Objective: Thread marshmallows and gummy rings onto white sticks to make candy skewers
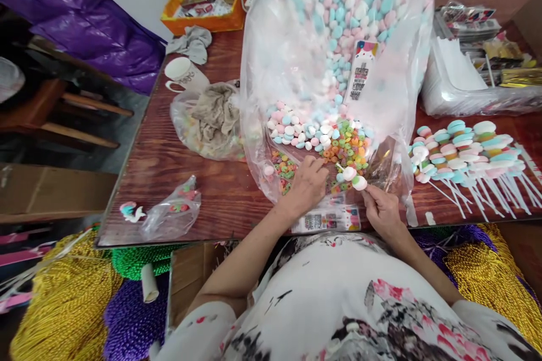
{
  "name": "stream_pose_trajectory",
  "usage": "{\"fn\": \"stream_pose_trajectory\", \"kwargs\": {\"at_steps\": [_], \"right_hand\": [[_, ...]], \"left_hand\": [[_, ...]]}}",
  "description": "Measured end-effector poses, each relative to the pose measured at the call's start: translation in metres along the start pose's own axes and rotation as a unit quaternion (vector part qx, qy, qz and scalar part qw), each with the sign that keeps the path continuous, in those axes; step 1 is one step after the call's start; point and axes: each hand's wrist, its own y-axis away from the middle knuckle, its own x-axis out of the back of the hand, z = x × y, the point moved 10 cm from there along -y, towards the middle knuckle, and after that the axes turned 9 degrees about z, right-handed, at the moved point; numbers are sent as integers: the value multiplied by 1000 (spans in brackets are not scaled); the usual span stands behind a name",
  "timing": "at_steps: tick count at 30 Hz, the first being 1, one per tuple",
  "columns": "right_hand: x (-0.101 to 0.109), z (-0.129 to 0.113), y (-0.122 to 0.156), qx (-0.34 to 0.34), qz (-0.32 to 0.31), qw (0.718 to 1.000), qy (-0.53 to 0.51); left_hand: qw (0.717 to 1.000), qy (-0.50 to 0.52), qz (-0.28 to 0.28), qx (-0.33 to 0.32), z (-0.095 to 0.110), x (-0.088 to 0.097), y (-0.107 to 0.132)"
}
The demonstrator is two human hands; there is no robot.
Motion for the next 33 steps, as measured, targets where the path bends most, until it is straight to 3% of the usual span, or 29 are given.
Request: {"fn": "stream_pose_trajectory", "kwargs": {"at_steps": [3, 6, 8, 10, 12, 14, 16, 18, 20, 33], "right_hand": [[-2, 1, 1, 3, -4, 1000, -5], [0, -2, 2, 11, 0, 1000, -7], [1, -5, 2, 24, 3, 1000, -1], [-1, -11, 3, 42, -10, 999, 12], [-6, -16, 6, 63, -32, 997, 34], [-10, -21, 9, 79, -51, 994, 51], [-14, -24, 11, 86, -65, 992, 61], [-19, -26, 12, 90, -79, 990, 69], [-22, -28, 12, 95, -86, 989, 78], [-22, -44, 12, 141, -73, 982, 98]], "left_hand": [[999, -23, -22, -18, 11, -12, 4], [1000, 10, -14, -5, 11, -12, 9], [996, 74, 15, 37, 2, -5, 9], [973, 184, 67, 123, -13, 4, 10], [902, 333, 128, 243, -31, 8, 17], [792, 474, 173, 344, -41, 4, 29], [696, 566, 196, 396, -39, -1, 38], [646, 606, 210, 415, -36, -2, 43], [630, 610, 233, 421, -36, 2, 48], [613, 585, 333, 414, -58, 5, 61]]}}
